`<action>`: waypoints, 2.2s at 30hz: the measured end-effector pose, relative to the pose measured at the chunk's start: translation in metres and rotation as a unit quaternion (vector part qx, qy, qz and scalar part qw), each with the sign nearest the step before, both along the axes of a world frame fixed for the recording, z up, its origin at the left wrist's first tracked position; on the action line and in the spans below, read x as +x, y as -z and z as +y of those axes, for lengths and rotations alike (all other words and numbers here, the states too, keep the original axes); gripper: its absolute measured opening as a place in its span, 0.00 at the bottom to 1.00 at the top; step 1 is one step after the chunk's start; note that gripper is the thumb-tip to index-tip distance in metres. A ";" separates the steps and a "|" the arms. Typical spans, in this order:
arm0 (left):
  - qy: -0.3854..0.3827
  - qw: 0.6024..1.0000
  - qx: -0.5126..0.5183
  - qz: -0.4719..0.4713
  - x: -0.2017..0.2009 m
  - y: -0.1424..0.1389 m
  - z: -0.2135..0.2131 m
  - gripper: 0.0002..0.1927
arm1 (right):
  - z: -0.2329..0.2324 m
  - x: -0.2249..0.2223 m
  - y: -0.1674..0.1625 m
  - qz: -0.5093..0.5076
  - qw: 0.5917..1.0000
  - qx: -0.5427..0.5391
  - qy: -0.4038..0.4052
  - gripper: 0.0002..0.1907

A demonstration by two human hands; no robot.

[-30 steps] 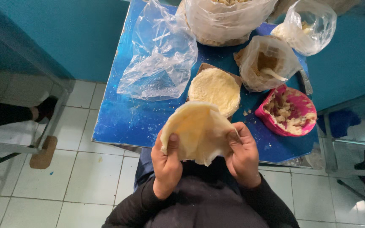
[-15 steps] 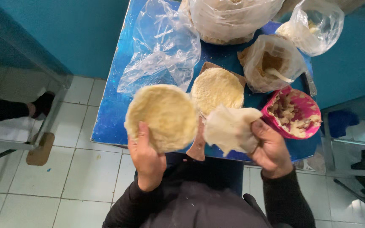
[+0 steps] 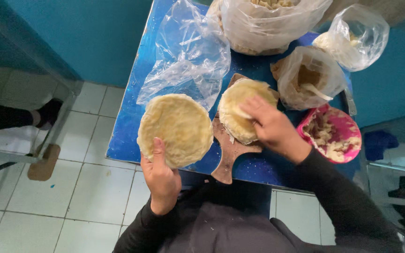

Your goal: The person peels a thin outer layer off a large round pastry, cuts the pastry into wedge pieces with a knife on a wooden board, and spoons a crumbly filling from a plastic bag into the pieces, placing filled pieces aside and discarding scraps into a pink bowl.

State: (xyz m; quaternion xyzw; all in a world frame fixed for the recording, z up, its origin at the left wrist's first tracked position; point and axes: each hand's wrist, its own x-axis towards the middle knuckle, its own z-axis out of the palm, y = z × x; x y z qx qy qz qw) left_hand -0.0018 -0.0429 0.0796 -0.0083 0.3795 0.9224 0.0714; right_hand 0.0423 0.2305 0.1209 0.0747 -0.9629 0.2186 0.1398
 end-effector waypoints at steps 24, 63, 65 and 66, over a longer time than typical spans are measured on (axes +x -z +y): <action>0.187 0.974 0.119 -0.040 0.020 0.010 0.024 0.27 | -0.060 0.043 -0.043 0.094 0.993 -0.037 -0.068 0.11; 0.282 0.948 -0.069 0.127 0.036 0.025 0.040 0.32 | -0.081 0.065 -0.012 -0.128 0.961 -0.228 0.090 0.43; 0.273 0.950 -0.080 0.129 0.035 0.024 0.040 0.33 | -0.088 0.065 -0.018 0.014 0.989 -0.146 0.023 0.43; 0.270 0.950 -0.087 0.129 0.035 0.022 0.039 0.34 | -0.092 0.066 -0.019 0.084 0.991 -0.103 -0.012 0.43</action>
